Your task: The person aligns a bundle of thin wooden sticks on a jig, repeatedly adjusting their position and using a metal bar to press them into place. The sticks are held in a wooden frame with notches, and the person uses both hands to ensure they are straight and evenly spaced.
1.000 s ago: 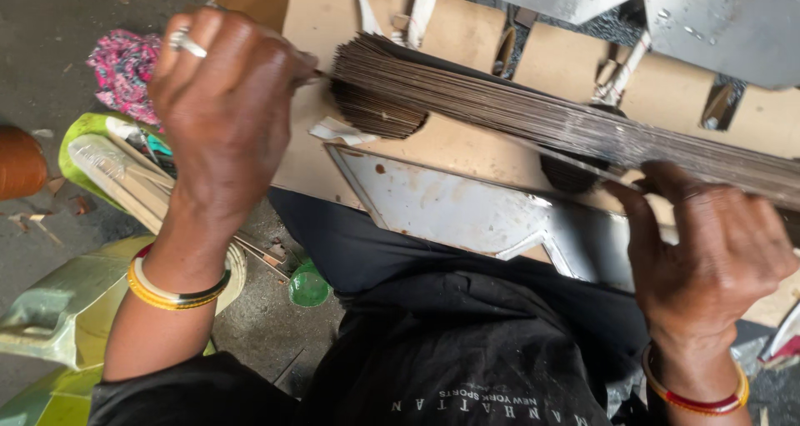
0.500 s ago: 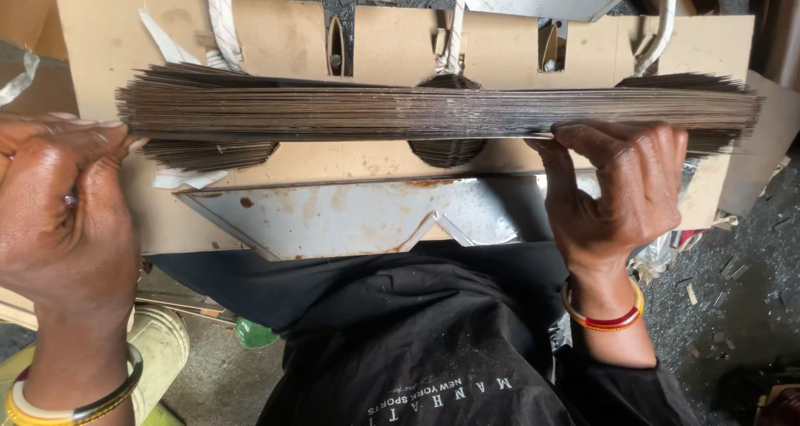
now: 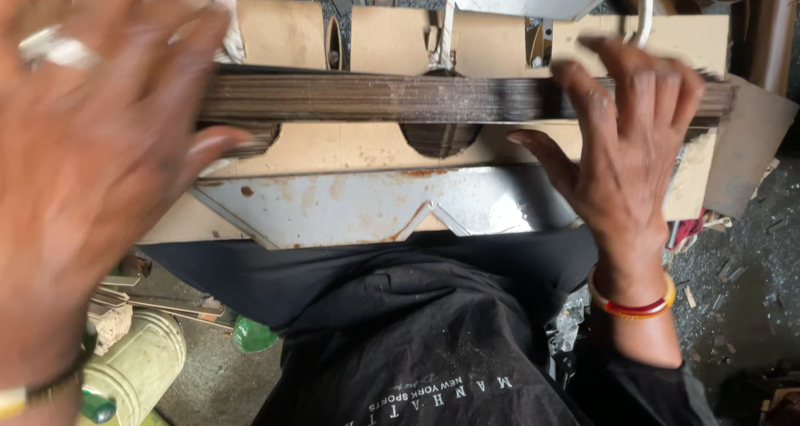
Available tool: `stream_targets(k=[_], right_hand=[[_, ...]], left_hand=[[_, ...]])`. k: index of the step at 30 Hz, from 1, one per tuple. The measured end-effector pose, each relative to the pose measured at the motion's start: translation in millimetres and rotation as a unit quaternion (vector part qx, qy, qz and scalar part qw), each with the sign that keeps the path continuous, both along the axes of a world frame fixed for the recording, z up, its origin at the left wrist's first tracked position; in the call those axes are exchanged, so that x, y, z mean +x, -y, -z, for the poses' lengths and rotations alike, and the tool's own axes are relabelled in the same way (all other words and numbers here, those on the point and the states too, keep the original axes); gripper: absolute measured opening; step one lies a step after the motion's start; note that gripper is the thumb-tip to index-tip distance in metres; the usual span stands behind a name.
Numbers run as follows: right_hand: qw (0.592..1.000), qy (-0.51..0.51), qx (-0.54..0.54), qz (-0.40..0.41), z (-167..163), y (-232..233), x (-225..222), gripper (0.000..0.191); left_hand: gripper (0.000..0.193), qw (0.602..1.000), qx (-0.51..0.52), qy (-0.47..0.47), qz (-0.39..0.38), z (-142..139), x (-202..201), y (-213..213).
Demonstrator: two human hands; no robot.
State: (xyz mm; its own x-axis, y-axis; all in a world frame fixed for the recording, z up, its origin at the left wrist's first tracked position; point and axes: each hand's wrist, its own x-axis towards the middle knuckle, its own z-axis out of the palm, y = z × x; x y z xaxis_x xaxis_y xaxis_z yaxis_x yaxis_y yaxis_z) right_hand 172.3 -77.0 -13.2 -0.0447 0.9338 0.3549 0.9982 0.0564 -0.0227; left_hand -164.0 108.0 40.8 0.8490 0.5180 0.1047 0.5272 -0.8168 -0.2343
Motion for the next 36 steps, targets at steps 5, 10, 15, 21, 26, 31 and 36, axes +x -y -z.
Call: stream_targets(k=[5, 10, 15, 21, 26, 31, 36], right_hand=[[0.991, 0.105, -0.077, -0.011, -7.5, -6.9, 13.8, 0.064], [0.993, 0.055, -0.096, -0.031, 0.6, -13.2, 23.6, 0.055], [0.992, 0.069, -0.104, 0.002, 21.8, -9.7, 38.0, 0.043], [0.995, 0.091, -0.031, -0.011, 44.4, -4.4, 52.8, 0.057], [0.991, 0.129, -0.01, -0.016, 28.9, 16.2, 32.3, 0.068], [0.989, -0.118, -0.08, -0.037, 22.3, 42.9, -29.7, 0.064], [0.968, -0.19, -0.163, -0.019, 23.8, 38.3, -59.5, 0.075]], left_hand=[[0.092, 0.978, -0.125, 0.029, 0.166, 29.3, 35.1, -36.3], [0.091, 0.967, -0.195, 0.066, 0.151, 40.2, 44.4, -34.5], [0.092, 0.973, -0.156, 0.089, 0.145, 56.6, 59.5, -26.2], [0.102, 0.993, -0.049, 0.055, 0.094, 88.1, 40.6, -21.6], [0.086, 0.974, 0.093, 0.136, 0.154, 82.5, 36.8, -9.0], [0.081, 0.945, -0.031, 0.252, 0.206, 87.1, 58.8, 77.1], [0.086, 0.937, -0.253, 0.24, 0.029, 119.4, 56.4, 120.2]])
